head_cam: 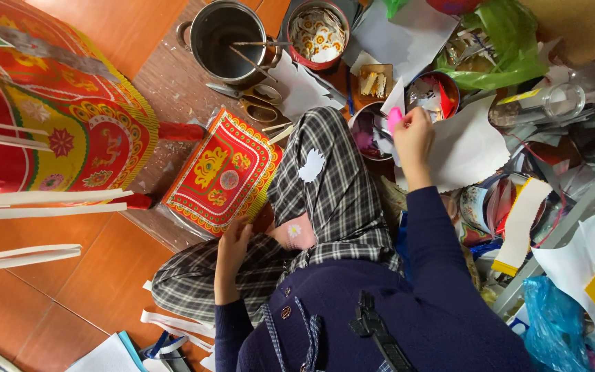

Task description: Assembling and decorating traditional paper horse models using glue and paper cutouts

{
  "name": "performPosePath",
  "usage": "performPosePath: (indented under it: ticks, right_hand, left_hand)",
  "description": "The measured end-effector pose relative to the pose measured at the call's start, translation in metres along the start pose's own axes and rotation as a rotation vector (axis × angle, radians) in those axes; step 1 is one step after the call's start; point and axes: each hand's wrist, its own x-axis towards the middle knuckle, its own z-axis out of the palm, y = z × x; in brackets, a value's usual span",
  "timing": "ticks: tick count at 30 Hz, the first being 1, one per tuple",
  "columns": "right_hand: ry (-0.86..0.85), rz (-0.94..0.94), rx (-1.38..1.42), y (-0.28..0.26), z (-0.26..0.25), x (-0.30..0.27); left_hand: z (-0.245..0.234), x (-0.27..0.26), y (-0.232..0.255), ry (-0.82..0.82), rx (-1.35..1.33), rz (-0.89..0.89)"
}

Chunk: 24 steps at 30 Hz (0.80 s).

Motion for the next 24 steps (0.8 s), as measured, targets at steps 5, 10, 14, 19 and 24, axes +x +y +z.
performPosePath:
  ticks: [5, 10, 14, 19, 24]
  right_hand:
    - [-0.218, 0.275, 0.66, -0.084, -0.037, 0.005]
    - [-0.645, 0.285, 0.883, -0.158, -0.019, -0.028]
    - [-0.91, 0.255, 0.903, -0.209, -0.011, -0.06]
    - [-0.604, -0.423, 0.549, -0.212, 0.019, -0.089]
    - [-0.918, -0.442, 0.457, -0.21, 0.032, -0.108]
  left_hand:
    - [0.013, 0.01, 0.021, -0.049, -0.117, 0.088]
    - [0.035, 0.011, 0.065, -0.147, -0.278, 0.227]
    - [0.057, 0.012, 0.083, -0.16, -0.929, 0.09]
    - [0.069, 0.039, 0.051, 0.007, -1.114, 0.096]
    - [0.071, 0.039, 0.041, -0.018, -1.045, 0.03]
